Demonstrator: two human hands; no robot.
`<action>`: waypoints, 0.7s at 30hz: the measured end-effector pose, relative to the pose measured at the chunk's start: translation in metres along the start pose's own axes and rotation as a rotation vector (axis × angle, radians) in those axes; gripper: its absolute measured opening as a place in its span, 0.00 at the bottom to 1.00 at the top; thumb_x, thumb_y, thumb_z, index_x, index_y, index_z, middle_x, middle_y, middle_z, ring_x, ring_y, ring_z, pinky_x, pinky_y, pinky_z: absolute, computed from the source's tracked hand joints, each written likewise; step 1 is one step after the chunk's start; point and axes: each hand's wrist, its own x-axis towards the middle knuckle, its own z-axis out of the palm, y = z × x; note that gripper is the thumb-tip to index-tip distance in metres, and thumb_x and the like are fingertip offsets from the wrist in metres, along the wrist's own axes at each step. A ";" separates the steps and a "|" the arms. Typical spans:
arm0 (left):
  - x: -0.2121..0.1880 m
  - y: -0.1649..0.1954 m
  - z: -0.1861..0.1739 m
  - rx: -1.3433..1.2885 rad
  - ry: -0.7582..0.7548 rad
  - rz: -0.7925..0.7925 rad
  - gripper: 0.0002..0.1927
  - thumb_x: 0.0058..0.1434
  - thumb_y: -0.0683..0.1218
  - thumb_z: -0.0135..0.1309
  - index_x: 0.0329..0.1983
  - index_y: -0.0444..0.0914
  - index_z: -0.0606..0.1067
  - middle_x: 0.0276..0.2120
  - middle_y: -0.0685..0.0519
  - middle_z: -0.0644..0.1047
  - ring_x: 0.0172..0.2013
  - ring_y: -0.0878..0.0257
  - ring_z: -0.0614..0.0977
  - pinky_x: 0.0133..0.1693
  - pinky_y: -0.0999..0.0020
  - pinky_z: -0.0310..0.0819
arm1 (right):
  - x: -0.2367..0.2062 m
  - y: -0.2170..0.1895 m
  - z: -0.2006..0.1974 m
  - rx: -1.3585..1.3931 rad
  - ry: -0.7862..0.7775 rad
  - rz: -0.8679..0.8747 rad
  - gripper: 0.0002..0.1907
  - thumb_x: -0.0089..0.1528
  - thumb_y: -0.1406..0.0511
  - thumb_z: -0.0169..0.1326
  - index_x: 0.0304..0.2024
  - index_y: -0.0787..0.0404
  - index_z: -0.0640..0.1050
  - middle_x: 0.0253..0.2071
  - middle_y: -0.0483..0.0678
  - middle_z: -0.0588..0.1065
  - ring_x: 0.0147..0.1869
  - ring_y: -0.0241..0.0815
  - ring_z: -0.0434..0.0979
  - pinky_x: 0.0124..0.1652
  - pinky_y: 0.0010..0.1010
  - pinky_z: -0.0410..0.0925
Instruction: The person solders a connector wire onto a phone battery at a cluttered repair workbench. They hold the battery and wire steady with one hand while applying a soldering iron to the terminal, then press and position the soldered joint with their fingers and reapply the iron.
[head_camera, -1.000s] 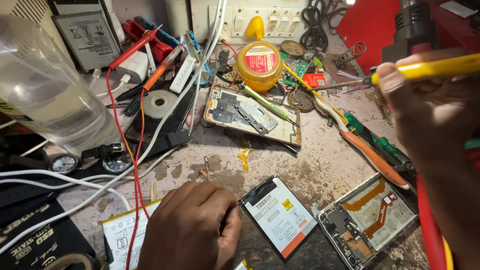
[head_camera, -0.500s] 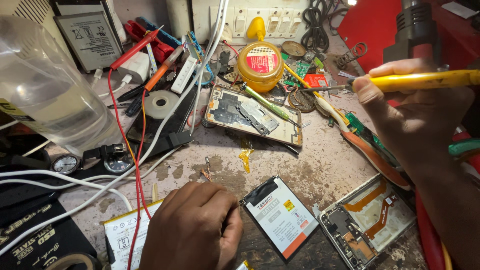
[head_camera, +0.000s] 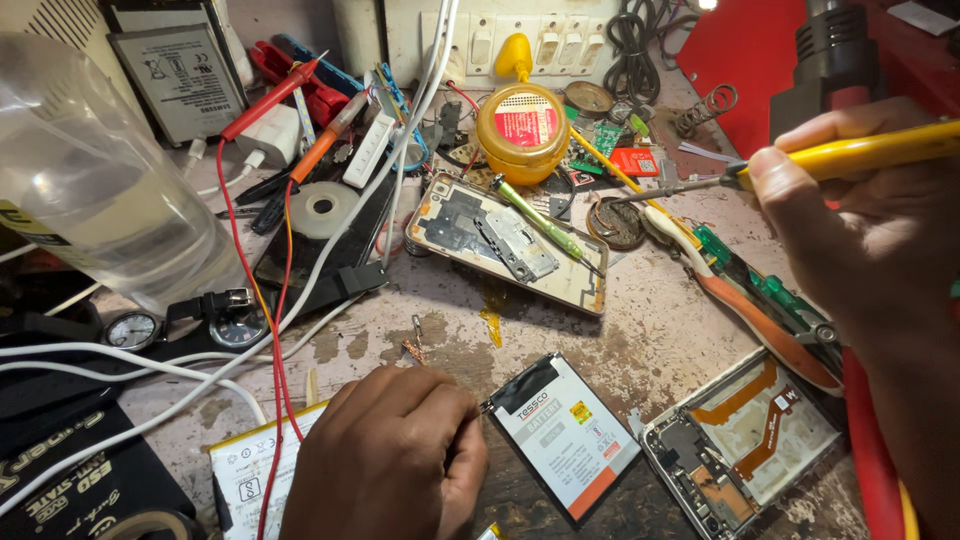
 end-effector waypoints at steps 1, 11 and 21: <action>0.000 -0.001 0.000 0.005 -0.006 0.000 0.05 0.44 0.41 0.64 0.24 0.38 0.79 0.30 0.48 0.79 0.32 0.50 0.82 0.36 0.54 0.76 | -0.001 0.000 -0.001 0.013 0.003 0.010 0.11 0.72 0.71 0.58 0.51 0.65 0.69 0.39 0.46 0.75 0.39 0.30 0.76 0.42 0.20 0.72; -0.003 -0.003 0.003 0.013 -0.022 -0.014 0.08 0.43 0.42 0.65 0.28 0.39 0.80 0.31 0.49 0.80 0.33 0.51 0.83 0.37 0.54 0.77 | -0.007 0.007 -0.004 0.051 -0.051 -0.036 0.10 0.71 0.73 0.57 0.49 0.65 0.69 0.41 0.47 0.74 0.43 0.31 0.76 0.47 0.22 0.71; -0.008 -0.009 0.007 0.008 -0.007 0.004 0.06 0.46 0.43 0.65 0.27 0.39 0.80 0.32 0.51 0.80 0.35 0.52 0.83 0.40 0.55 0.76 | -0.009 0.010 -0.005 0.050 -0.014 -0.035 0.12 0.73 0.73 0.58 0.52 0.63 0.67 0.41 0.48 0.75 0.42 0.31 0.77 0.46 0.21 0.73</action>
